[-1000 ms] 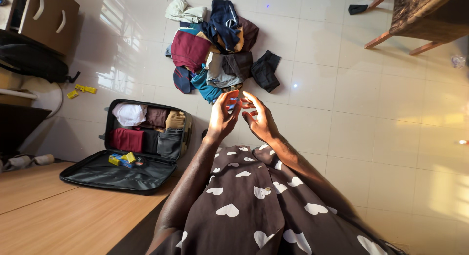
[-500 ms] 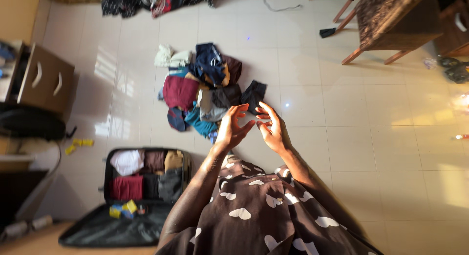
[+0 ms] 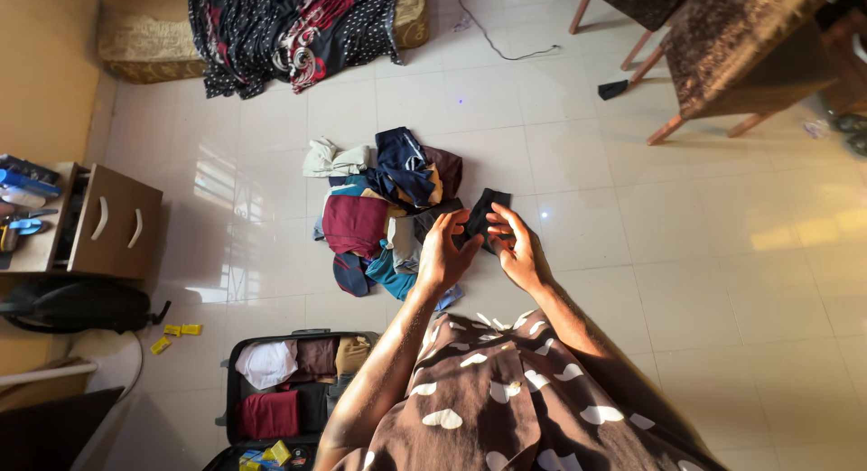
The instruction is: The person picks up items of clothing from the floor, folds them by hand, and places them into an open suitcase, arranging them alongside other packed items and toiletries.
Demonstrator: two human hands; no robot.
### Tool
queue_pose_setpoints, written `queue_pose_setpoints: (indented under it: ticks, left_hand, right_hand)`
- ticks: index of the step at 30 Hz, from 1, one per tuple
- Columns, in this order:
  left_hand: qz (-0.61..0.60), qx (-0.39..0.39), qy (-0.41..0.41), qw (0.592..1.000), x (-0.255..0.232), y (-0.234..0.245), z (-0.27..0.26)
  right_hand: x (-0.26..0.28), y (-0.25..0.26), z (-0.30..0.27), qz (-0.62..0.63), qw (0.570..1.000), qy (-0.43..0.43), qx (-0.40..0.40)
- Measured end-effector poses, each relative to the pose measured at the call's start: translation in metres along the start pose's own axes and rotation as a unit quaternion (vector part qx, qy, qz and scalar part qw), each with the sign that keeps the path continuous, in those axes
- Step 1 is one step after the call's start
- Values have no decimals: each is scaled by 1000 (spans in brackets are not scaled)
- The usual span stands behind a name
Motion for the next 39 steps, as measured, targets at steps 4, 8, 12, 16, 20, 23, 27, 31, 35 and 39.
queue_pose_setpoints:
  ticks: [4,8,12,16,20,23,27,31,35,39]
  left_hand:
    - [-11,9,15,1000,13,11,7]
    - [-28,-13,26,999,34,17,18]
    - [-35,-32,40,998,51,20,38]
    - [-6,-57,93,994,72,23,64]
    - [33,-73,126,989,95,24,91]
    - [70,-105,113,986,112,29,109]
    - [79,-112,156,978,161,22,130]
    - [120,-129,246,953,235,4,133]
    - [62,-133,311,939,344,-40,110]
    - [-128,-184,310,924,426,-67,105]
  right_hand:
    - [-3,-23,21,15,999,4,34]
    - [-20,-39,49,3,998,-9,62]
    - [-28,-50,80,-18,994,-31,101]
    - [-30,-63,118,14,988,-28,152]
    - [-43,-73,159,5,980,-34,195]
    - [-59,-83,193,-11,970,-42,238]
    - [-92,-102,224,-51,952,-54,296]
    - [-166,-126,241,-87,935,-102,328]
    - [-290,-167,255,-87,935,-169,300]
    - [-337,-209,264,-42,955,-153,251]
Point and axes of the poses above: each hand's wrist, its own z-axis towards the middle knuckle, its own y-axis out of the back of the hand, x = y × z, the point moved 10 cm from there along z, towards the middle knuckle, and after that the axes turned 2 degrees about z, right-handed, at the moved point
